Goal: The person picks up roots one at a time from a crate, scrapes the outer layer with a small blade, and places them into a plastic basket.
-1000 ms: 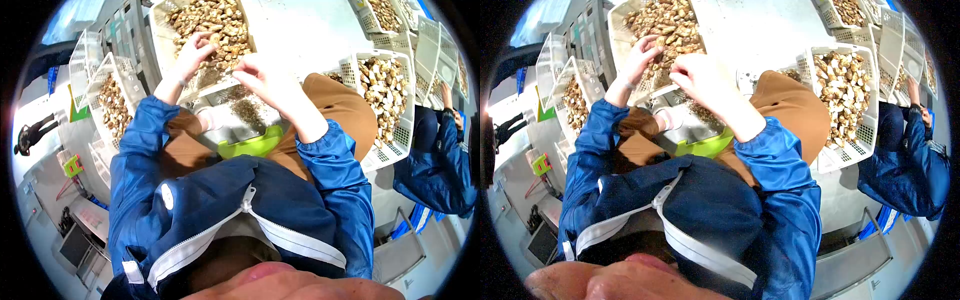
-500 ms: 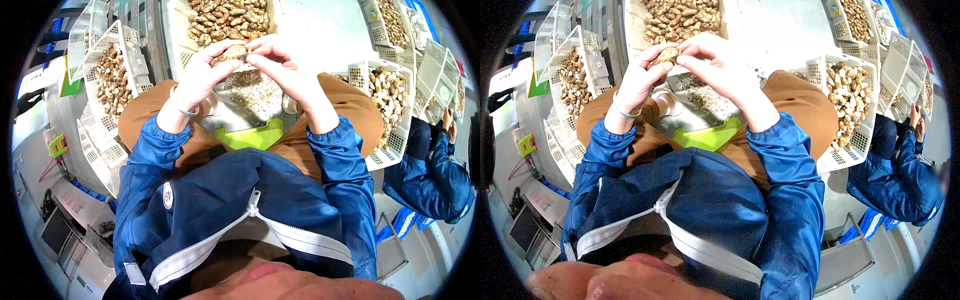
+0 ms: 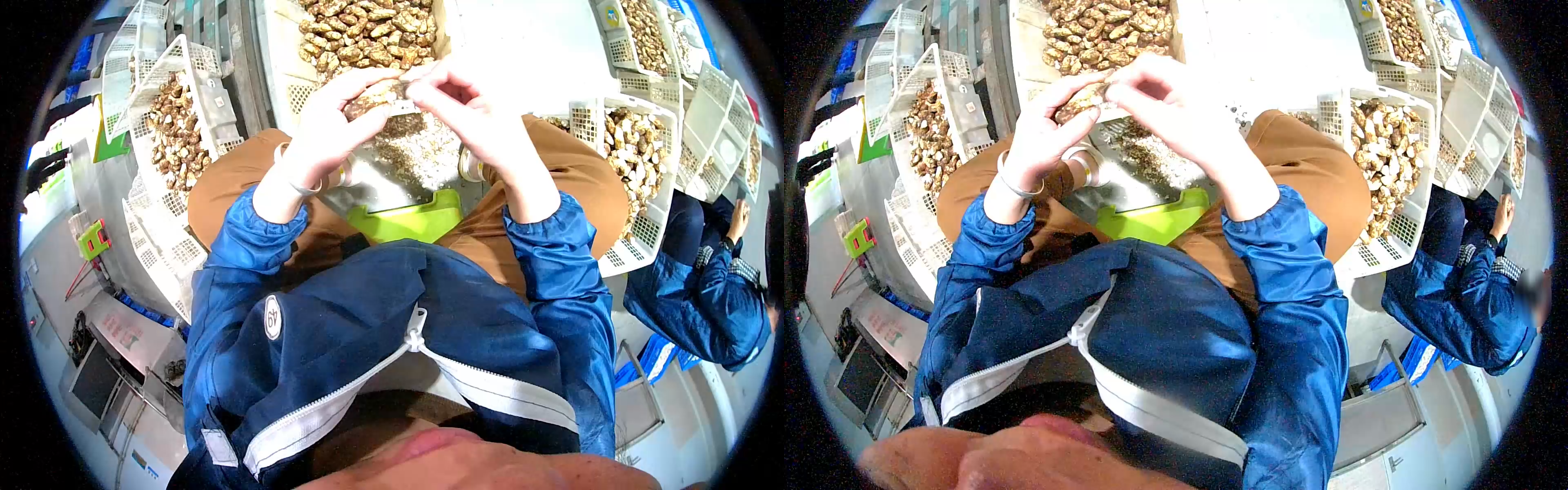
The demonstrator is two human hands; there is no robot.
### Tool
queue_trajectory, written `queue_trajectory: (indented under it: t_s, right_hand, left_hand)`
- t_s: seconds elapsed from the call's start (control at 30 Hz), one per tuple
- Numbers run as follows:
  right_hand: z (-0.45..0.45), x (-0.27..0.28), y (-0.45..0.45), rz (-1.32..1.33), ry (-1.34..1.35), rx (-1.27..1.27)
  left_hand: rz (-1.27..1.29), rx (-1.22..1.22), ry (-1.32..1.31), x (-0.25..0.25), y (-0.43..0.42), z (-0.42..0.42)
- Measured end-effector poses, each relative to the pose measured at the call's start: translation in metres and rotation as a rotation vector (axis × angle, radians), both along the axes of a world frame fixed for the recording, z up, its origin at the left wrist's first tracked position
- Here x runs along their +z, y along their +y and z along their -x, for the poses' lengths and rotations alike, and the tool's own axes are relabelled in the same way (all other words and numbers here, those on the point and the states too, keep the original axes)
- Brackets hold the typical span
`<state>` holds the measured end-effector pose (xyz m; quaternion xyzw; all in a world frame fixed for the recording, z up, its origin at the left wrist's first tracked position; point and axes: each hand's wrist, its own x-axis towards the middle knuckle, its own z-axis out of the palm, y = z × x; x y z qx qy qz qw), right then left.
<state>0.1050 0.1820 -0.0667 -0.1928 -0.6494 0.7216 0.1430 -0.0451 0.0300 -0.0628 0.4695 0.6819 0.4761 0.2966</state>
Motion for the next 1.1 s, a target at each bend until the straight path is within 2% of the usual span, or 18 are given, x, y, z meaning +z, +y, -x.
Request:
queue_trajectory:
  t_s: [0.03, 0.1, 0.2, 0.3, 0.33, 0.43, 0.47, 0.57, 0.6, 0.7, 0.73, 0.83, 0.93, 1.03, 1.07, 1.1]
  right_hand:
    - [0.000, -0.001, 0.004, -0.338, 0.119, 0.040]
    - [-0.004, 0.005, -0.004, -0.231, -0.053, -0.005]
    - [-0.003, -0.013, 0.005, 0.119, -0.006, -0.019]
    - [-0.007, 0.001, 0.000, -0.013, -0.057, -0.019]
    - [-0.004, -0.003, -0.003, -0.034, 0.052, -0.005]
    - [-0.005, -0.007, -0.001, -0.163, -0.004, -0.036]
    - [-0.005, -0.008, 0.001, -0.073, -0.005, -0.035]
    - [-0.005, -0.011, 0.009, 0.192, -0.007, -0.019]
    - [-0.004, -0.011, 0.008, 0.154, -0.057, -0.022]
    - [-0.004, -0.004, 0.001, 0.045, -0.035, -0.005]
    - [-0.004, 0.000, 0.000, 0.127, 0.052, 0.015]
    - [-0.004, -0.004, 0.002, 0.133, 0.038, 0.037]
    - [-0.005, 0.007, 0.005, 0.041, -0.011, 0.065]
    - [-0.004, 0.001, 0.000, -0.259, 0.096, 0.043]
    - [-0.004, -0.001, 0.000, -0.280, 0.070, 0.037]
    - [-0.004, -0.001, 0.001, -0.154, 0.049, 0.033]
  left_hand:
    - [-0.003, -0.011, 0.096, 0.001, 0.001, -0.001]
    - [0.007, 0.009, 0.001, -0.005, -0.002, -0.006]
    - [0.060, 0.012, -0.078, 0.001, -0.001, -0.011]
    - [0.115, 0.038, -0.063, 0.000, -0.003, -0.009]
    - [0.075, 0.024, 0.033, -0.001, -0.003, -0.007]
    - [-0.041, -0.034, 0.315, -0.005, 0.000, -0.005]
    - [-0.003, -0.039, 0.104, 0.000, 0.000, -0.008]
    - [-0.007, -0.035, 0.024, -0.005, -0.003, -0.005]
    - [0.036, -0.014, 0.075, -0.004, -0.004, -0.004]
    - [0.076, 0.043, -0.242, -0.003, -0.001, -0.006]
    - [0.077, 0.024, -0.273, -0.003, -0.001, -0.006]
    - [0.068, -0.031, -0.369, -0.004, -0.003, -0.006]
    - [0.053, -0.073, -0.606, 0.000, -0.006, 0.003]
    - [0.121, -0.082, -0.394, 0.005, -0.005, 0.004]
    - [0.074, -0.089, -0.295, 0.006, -0.004, 0.002]
    - [0.067, -0.102, -0.294, 0.007, -0.005, 0.001]
